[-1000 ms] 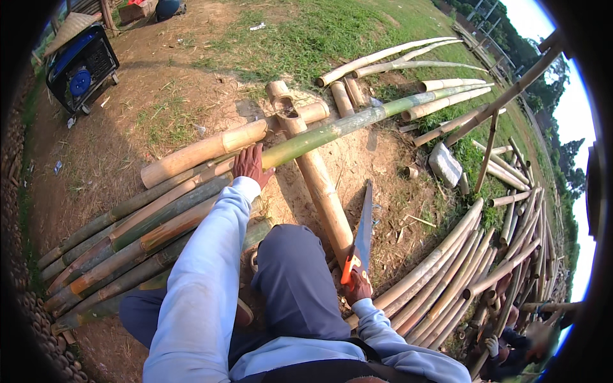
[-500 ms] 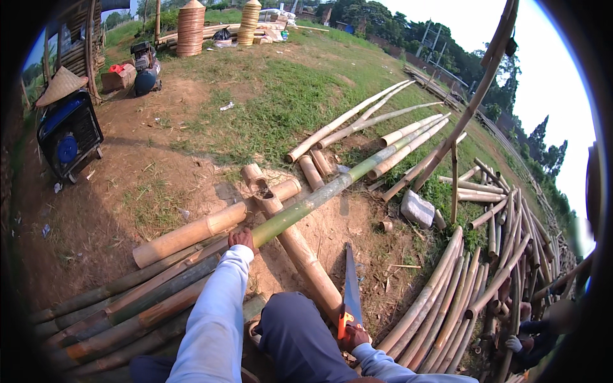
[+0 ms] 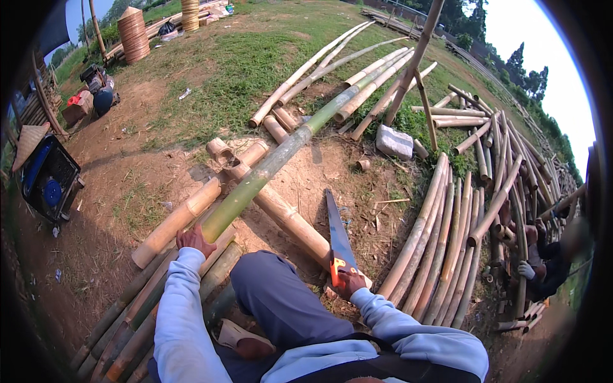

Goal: The person positions bamboo poles on a makeshift sawhorse and uses a hand saw to cut them into shorter sections. The person repeatedly adjusts the bamboo and saws through the poles, creating cut pieces that fall to the ground.

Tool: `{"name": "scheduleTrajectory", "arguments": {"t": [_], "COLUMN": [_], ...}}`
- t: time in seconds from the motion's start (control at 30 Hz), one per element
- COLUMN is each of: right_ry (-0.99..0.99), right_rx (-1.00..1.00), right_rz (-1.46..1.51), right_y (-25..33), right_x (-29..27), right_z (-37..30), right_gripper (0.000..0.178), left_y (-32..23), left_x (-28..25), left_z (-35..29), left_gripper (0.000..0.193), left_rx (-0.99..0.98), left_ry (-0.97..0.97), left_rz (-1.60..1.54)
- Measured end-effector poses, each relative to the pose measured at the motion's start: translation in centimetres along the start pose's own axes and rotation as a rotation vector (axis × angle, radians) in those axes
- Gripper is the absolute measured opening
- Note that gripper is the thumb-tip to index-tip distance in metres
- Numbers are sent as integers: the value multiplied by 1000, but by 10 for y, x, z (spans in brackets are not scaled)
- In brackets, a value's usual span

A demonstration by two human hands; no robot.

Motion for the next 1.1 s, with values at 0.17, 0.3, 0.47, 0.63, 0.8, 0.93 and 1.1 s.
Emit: {"name": "scheduleTrajectory", "arguments": {"t": [0.17,0.3,0.47,0.63,0.8,0.93,1.1], "right_ry": [-45,-68,-82,-126,-114,-129,-227], "right_rx": [-59,-63,-128,-138,-156,-182,-257], "right_rz": [4,38,4,83,137,130,140], "right_y": [1,4,5,4,7,6,2], "right_x": [1,-7,-14,-12,-17,-27,-36], "right_z": [1,-2,-6,-11,-9,-9,-27], "right_gripper": [55,51,50,44,46,52,63], "left_y": [126,218,275,291,209,97,-6], "left_x": [23,29,50,57,2,-6,11], "left_z": [-86,-155,-199,-188,-110,-37,32], "left_gripper": [89,90,94,94,69,66,92], "left_rx": [-109,-222,-459,-454,-152,36,-6], "left_ry": [18,181,223,325,-147,-147,-6], "left_rz": [58,2,57,125,14,-105,-137]}}
Point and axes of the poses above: each hand's wrist, its own z-axis towards the middle knuckle, its own x-axis out of the palm, y = z × x, the point moved 5 cm from there along z, towards the middle knuckle, and after that the axes turned 2 degrees about y, right-handed, at the moved point
